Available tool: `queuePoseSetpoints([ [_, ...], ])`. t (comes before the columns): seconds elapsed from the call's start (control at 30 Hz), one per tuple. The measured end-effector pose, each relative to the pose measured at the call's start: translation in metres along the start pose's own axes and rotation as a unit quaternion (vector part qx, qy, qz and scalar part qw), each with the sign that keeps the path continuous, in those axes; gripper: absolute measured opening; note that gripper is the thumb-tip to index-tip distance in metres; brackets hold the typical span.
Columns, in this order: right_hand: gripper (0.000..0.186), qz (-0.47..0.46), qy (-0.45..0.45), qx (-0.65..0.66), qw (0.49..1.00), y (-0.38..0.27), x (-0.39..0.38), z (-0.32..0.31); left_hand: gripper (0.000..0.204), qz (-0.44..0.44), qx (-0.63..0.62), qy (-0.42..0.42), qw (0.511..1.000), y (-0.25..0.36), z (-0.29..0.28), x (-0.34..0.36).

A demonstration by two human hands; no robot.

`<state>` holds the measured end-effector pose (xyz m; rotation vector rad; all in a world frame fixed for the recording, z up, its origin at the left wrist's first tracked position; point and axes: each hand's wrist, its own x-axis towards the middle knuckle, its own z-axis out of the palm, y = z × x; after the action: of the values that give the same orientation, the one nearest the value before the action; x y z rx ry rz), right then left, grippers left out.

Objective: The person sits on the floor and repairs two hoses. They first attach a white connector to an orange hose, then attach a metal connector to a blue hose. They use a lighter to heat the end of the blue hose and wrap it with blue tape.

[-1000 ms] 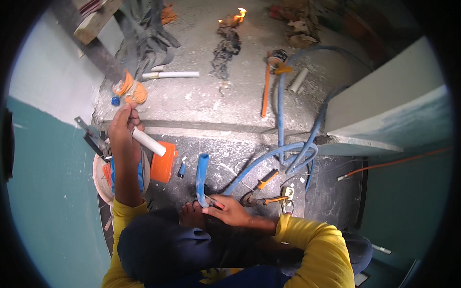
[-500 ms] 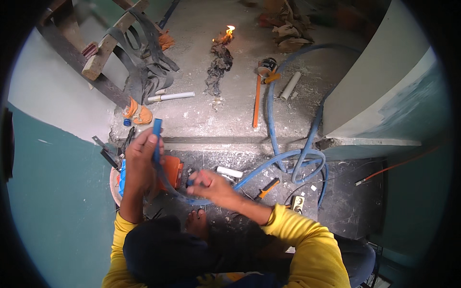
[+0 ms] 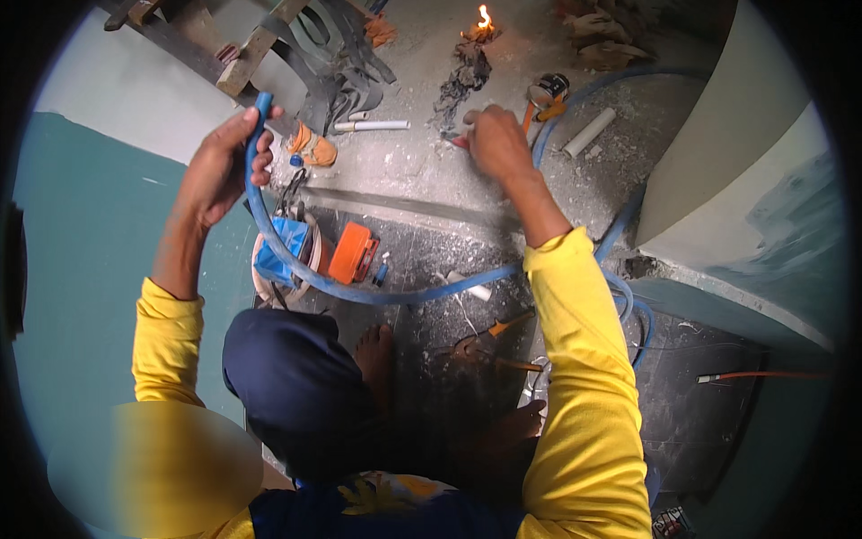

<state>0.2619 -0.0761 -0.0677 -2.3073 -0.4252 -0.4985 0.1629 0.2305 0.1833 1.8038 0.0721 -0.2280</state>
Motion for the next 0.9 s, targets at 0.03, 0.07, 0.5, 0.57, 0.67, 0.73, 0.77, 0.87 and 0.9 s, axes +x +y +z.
queuePoseSetpoints([
  [0.03,0.023,0.018,-0.001,0.021,1.0,0.003,0.01,-0.008,0.043,-0.016,0.023,0.013,1.0,0.013,0.006,-0.004],
  [0.07,0.022,0.036,-0.002,0.042,0.998,0.005,0.017,-0.015,0.044,-0.013,0.045,0.007,0.999,0.023,0.011,-0.005],
  [0.5,0.013,0.014,-0.033,0.116,0.993,-0.014,-0.001,0.05,0.028,-0.146,0.016,0.034,0.989,-0.116,-0.041,0.103],
  [0.57,0.016,0.011,-0.044,0.097,0.994,-0.028,0.006,0.074,0.03,-0.175,-0.02,0.058,0.983,-0.139,-0.052,0.116],
  [0.67,0.02,-0.024,-0.011,0.051,0.998,-0.04,0.03,0.113,0.03,-0.198,-0.041,0.067,0.977,-0.149,-0.056,0.132],
  [0.73,0.024,-0.045,0.004,0.026,0.999,-0.045,0.054,0.136,0.03,-0.187,-0.013,0.041,0.981,-0.157,-0.065,0.144],
  [0.77,0.025,-0.045,-0.008,0.001,0.999,-0.047,0.064,0.145,0.03,-0.178,0.062,0.018,0.982,-0.163,-0.068,0.148],
  [0.87,0.024,-0.045,-0.041,-0.062,0.996,-0.055,0.083,0.171,0.034,-0.16,0.245,-0.073,0.953,-0.19,-0.085,0.158],
  [0.9,0.021,-0.049,-0.049,-0.078,0.995,-0.056,0.087,0.177,0.035,-0.161,0.289,-0.107,0.938,-0.191,-0.087,0.158],
])
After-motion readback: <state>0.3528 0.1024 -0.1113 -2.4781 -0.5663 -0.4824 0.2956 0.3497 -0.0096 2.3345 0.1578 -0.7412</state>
